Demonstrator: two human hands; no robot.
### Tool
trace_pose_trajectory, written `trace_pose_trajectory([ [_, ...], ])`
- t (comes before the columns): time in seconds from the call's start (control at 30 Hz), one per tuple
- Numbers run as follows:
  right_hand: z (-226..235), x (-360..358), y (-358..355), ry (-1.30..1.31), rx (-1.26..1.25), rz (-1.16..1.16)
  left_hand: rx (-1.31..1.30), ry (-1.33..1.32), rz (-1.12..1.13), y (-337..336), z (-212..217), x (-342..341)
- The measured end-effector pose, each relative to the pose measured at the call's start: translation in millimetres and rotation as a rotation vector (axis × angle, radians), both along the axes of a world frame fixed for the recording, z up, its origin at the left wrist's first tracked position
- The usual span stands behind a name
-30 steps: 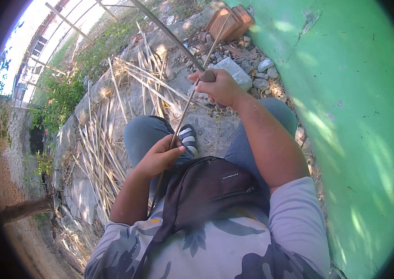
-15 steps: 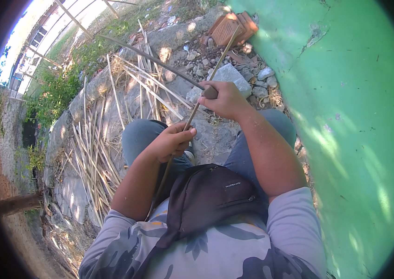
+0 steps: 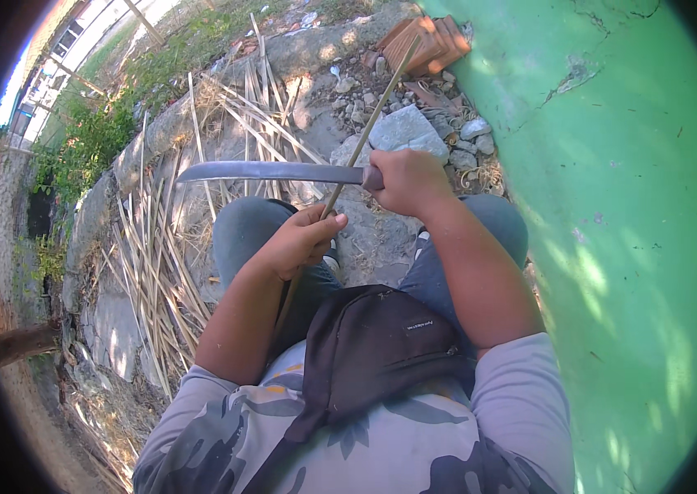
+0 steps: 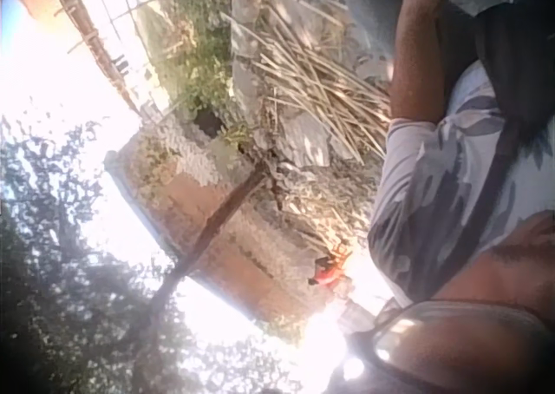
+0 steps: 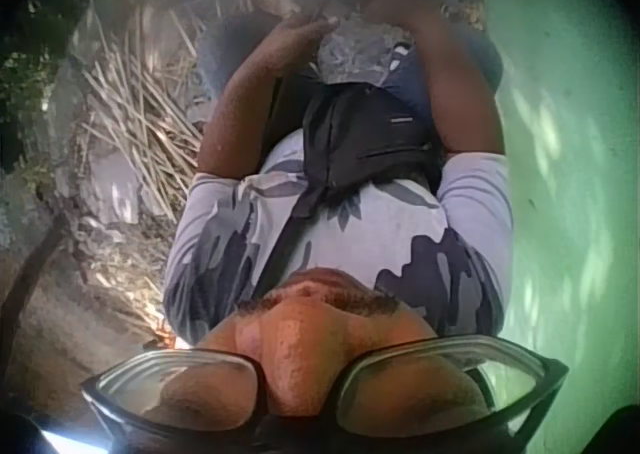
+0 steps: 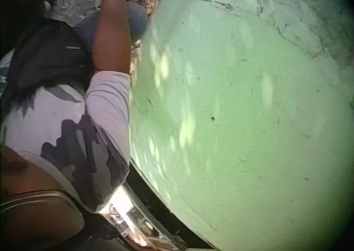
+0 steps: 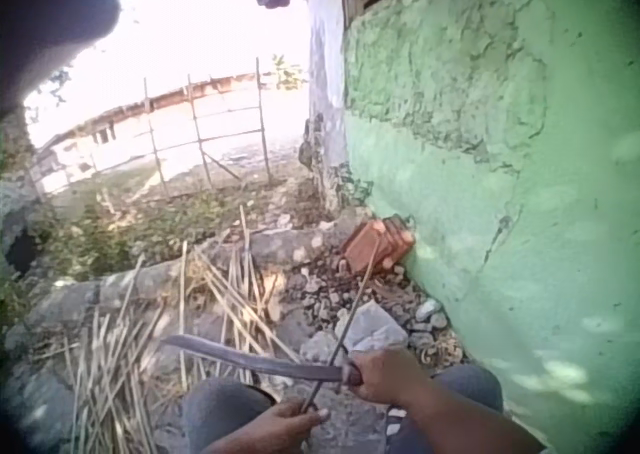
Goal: The person whittles a thin bamboo stick by shaving its surface with a knife.
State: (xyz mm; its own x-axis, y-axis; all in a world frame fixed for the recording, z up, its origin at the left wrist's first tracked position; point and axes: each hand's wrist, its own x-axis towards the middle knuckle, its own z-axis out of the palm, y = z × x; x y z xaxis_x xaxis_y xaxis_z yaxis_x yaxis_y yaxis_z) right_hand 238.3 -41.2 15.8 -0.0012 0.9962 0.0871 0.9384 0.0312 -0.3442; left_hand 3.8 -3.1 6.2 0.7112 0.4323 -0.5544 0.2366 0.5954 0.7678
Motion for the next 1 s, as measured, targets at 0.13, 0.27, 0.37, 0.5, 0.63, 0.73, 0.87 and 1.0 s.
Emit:
trace_pose_trajectory([
  [0.13,-15.1,4.4,4.6,0.089,-0.014,-0.068,-0.012,-0.016,0.020,1.1,7.4,-0.8],
  [0.27,-19.2,-4.9,-2.0,0.122,-0.023,0.018,-0.003,0.003,-0.003,2.5,1.5,-1.5],
  [0.37,-16.0,-3.9,2.2,0.054,-0.142,0.011,0.108,0.088,-0.028,-0.8,-5.9,-0.2],
  [0.5,-25.2,14.2,13.5,0.237,-0.232,-0.085,0.244,0.177,-0.048,2.1,-9.0,6.3],
  [0.63,-24.0,-4.7,5.9,0.164,-0.235,0.042,0.335,0.277,-0.044,-1.1,-19.1,8.3],
  [0.73,-29.8,-0.1,8.5,0.134,-0.248,0.084,0.528,0.250,-0.070,-3.0,-25.2,12.1],
  [0.87,-35.7,0.4,11.6,0.139,-0.205,0.053,0.418,0.269,-0.059,0.3,-17.8,13.9],
  [1.0,-35.8,-2.7,8.1,0.143,-0.195,0.038,0.472,0.281,-0.050,0.4,-24.8,11.0],
])
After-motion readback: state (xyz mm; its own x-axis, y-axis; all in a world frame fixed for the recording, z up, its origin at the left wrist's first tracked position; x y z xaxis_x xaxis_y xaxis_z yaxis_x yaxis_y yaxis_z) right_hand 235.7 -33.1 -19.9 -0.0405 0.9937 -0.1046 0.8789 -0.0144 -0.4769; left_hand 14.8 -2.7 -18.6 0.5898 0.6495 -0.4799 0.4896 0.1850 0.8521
